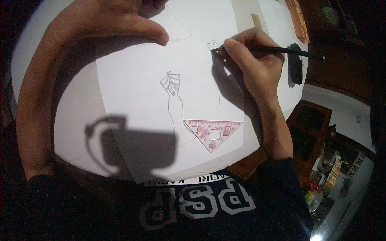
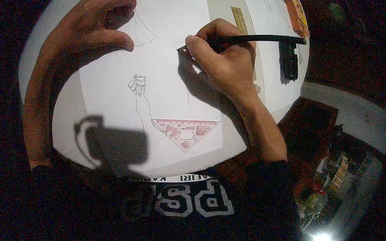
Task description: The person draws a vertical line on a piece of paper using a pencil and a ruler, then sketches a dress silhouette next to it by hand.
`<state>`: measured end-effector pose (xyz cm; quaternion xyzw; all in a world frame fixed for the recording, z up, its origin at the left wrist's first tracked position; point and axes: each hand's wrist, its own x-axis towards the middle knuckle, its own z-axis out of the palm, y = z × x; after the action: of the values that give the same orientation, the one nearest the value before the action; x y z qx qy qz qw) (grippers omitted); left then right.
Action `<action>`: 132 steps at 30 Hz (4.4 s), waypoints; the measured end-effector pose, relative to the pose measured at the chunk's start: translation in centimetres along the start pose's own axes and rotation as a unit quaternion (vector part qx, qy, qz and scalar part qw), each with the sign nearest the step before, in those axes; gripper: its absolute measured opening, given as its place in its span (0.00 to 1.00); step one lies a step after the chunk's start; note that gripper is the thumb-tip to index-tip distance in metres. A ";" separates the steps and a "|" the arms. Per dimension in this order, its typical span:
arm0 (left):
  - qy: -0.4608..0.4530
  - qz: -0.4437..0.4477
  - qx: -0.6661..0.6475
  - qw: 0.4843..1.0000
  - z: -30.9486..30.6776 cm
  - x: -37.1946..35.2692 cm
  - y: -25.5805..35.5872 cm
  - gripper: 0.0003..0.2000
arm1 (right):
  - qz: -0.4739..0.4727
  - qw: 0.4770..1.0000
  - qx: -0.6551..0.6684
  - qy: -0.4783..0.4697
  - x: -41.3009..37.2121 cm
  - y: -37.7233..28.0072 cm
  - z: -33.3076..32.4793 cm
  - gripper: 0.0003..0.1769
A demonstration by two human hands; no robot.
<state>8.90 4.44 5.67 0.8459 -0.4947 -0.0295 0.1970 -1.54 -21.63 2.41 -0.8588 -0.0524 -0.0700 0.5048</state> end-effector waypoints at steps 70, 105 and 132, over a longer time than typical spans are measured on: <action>-0.196 -0.167 -0.021 0.966 -2.3 3.0 0.3 0.29 | 0.014 0.979 0.200 0.024 1.7 0.7 -3.6 0.13; -0.138 -0.015 0.225 0.964 2.3 2.4 2.8 0.04 | 0.021 0.996 0.078 -0.027 -1.0 0.7 -2.2 0.06; -0.103 -0.180 0.088 0.974 -0.8 4.1 5.4 0.30 | -0.213 0.961 -0.170 -0.055 -1.5 0.8 -2.0 0.13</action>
<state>6.68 -1.12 8.94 0.9275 -0.3528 -0.1077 0.0610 -3.00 -23.77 2.46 -0.9035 -0.2489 -0.1363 0.3211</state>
